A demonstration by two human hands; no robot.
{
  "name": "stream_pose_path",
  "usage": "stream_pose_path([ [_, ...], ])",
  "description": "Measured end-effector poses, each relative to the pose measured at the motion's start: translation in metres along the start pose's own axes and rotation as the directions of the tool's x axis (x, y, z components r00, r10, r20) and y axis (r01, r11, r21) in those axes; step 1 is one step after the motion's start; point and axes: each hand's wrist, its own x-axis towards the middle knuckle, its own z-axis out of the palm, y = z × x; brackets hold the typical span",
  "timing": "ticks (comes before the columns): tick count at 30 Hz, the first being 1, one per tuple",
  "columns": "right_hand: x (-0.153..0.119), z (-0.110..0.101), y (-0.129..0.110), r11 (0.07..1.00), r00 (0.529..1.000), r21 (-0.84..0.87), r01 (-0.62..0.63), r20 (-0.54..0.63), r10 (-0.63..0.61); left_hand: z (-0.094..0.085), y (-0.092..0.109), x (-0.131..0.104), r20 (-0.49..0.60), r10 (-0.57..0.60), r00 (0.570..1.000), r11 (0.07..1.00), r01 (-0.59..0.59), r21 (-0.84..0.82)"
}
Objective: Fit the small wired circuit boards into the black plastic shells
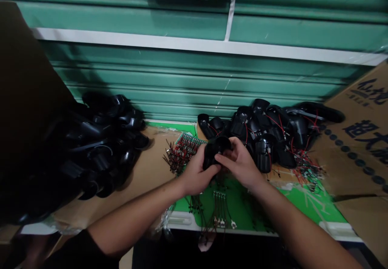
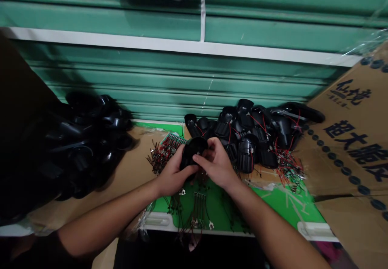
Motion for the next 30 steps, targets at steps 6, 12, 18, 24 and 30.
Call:
stream_pose_path([
  [6,0.001,-0.007,-0.007,0.979,0.983,0.120,-0.164,0.101,0.153,0.000,0.009,-0.003,0.057,-0.004,0.998,1.000,0.003,0.020],
  [12,0.000,-0.008,-0.013,0.995,0.994,0.099,-0.028,0.105,0.017,-0.004,0.010,0.005,-0.048,-0.068,0.997,0.989,0.061,-0.133],
  [18,-0.003,-0.001,-0.010,0.988,0.988,-0.150,0.040,0.156,-0.017,-0.015,0.011,0.012,-0.240,-0.138,0.961,0.977,0.092,-0.192],
  [24,-0.003,0.003,-0.001,0.945,0.976,-0.311,0.100,0.216,-0.032,-0.012,0.010,0.015,-0.308,-0.068,0.949,0.990,0.026,-0.137],
  [30,0.003,-0.003,0.001,0.913,0.986,-0.391,0.118,0.158,-0.060,-0.012,0.010,0.017,-0.232,-0.117,0.966,0.986,0.085,-0.146],
])
